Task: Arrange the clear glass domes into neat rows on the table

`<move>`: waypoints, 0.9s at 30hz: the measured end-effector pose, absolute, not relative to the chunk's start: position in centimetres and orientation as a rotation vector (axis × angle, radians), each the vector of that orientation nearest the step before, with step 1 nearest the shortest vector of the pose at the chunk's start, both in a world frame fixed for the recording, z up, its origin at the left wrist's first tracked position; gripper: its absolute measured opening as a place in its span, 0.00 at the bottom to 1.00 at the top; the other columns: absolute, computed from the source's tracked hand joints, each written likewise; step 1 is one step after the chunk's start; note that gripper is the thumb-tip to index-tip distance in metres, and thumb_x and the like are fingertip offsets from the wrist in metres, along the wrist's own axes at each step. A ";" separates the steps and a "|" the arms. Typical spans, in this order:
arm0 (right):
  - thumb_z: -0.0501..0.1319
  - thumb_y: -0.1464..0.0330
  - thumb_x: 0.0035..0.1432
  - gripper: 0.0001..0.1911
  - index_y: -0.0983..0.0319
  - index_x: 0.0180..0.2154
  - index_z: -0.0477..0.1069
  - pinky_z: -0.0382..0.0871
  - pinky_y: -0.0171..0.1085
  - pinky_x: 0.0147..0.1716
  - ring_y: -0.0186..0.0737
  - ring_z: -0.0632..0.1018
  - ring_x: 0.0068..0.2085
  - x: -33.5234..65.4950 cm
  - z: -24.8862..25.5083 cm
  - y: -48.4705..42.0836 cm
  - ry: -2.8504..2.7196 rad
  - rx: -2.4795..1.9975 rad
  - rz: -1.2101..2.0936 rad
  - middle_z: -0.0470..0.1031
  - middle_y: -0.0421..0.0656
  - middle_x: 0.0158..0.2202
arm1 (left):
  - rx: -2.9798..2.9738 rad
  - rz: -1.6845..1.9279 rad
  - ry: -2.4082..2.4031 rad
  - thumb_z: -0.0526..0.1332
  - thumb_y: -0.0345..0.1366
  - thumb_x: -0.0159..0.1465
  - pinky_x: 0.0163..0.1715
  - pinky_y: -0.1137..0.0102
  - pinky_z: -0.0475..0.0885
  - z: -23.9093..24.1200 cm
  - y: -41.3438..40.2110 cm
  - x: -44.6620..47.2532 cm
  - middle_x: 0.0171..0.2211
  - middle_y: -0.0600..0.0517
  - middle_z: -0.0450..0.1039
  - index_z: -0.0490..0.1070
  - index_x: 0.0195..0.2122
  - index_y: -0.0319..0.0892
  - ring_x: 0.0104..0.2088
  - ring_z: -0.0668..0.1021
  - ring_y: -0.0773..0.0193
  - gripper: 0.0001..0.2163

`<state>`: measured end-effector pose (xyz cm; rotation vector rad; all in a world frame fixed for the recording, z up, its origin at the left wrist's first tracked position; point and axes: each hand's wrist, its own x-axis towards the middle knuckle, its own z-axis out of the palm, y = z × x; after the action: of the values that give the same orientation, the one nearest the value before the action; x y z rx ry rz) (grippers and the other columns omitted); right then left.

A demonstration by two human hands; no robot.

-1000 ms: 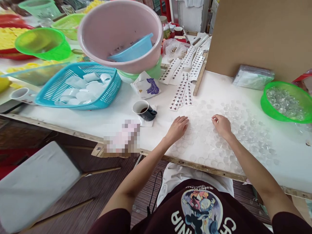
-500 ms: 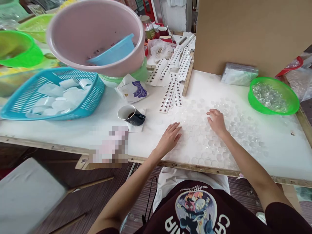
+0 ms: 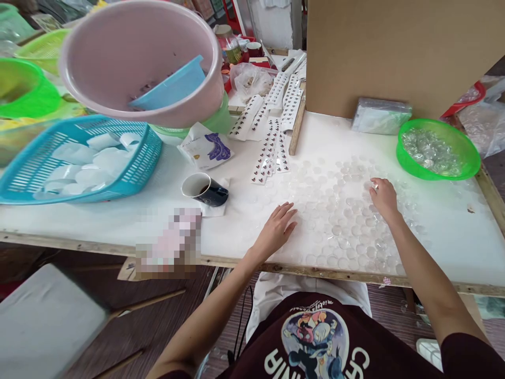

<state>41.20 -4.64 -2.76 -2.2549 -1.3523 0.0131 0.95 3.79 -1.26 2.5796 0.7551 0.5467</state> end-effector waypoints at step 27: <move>0.59 0.66 0.56 0.08 0.58 0.34 0.77 0.66 0.35 0.33 0.38 0.75 0.31 36.6 -0.7 -3.0 -1.336 -2.203 0.492 0.78 0.40 0.29 | 2.432 0.658 0.733 0.55 0.35 0.74 0.58 0.51 0.75 0.2 0.0 -1.3 0.58 0.42 0.72 0.69 0.58 0.46 0.61 0.74 0.51 0.13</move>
<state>36.57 -3.00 -0.68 -2.2032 -1.3364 0.4916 -1.30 -0.04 0.25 2.4318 0.7329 0.6580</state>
